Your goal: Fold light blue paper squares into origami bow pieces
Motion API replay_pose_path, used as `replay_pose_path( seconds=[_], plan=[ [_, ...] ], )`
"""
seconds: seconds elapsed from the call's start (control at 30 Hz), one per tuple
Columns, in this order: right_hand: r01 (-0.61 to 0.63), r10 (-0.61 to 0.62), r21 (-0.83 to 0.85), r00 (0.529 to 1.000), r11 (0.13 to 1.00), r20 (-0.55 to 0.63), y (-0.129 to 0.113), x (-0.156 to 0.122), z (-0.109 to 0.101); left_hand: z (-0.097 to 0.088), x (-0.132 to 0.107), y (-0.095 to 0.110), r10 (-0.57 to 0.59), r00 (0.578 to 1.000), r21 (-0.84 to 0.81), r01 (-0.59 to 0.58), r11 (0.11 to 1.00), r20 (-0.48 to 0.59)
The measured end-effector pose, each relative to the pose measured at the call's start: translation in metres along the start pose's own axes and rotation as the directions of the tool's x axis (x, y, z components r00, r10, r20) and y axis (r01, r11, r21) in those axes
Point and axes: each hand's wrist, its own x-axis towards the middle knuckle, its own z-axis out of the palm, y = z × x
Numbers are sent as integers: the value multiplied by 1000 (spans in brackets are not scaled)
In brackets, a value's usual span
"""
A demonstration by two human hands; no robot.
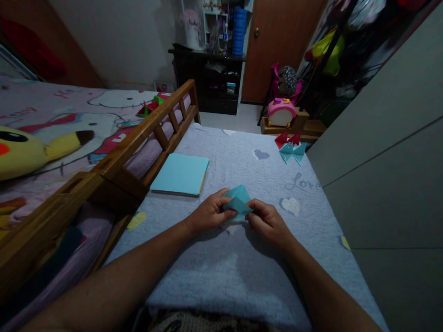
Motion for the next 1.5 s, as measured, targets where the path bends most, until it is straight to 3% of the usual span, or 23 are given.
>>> replay_pose_path(
  seconds=[0.37, 0.53, 0.67, 0.8, 1.0, 1.23, 1.5],
  plan=[
    [-25, 25, -8, 993, 1000, 111, -1, 0, -8, -1, 0, 2, -8, 999, 1, 7, 1000, 44],
    [49, -44, -35, 992, 998, 121, -1, 0, -7, 0, -1, 4, -1, 999, 9, 0, 1000, 37],
    [-15, 15, 2, 1000, 1000, -28, 4, -3, 2, 0, -2, 5, 25, 1000, 40, -25, 999, 5],
    [-19, 66, 177, 962, 984, -265, 8, -4, 12, 0, -3, 3, 46, 996, 96, -38, 995, -81],
    [-38, 81, 133, 940, 990, -332, 9, -2, 12, 2, -5, 0, 75, 984, 172, -46, 984, -164],
    [71, -88, -60, 931, 996, -355, 8, -4, 12, 1, -5, 2, 165, 976, 255, -125, 959, -143],
    [243, -306, -217, 893, 945, -331, 6, -4, 15, 1, -7, 1, 155, 979, 281, -113, 953, -133]
  ],
)
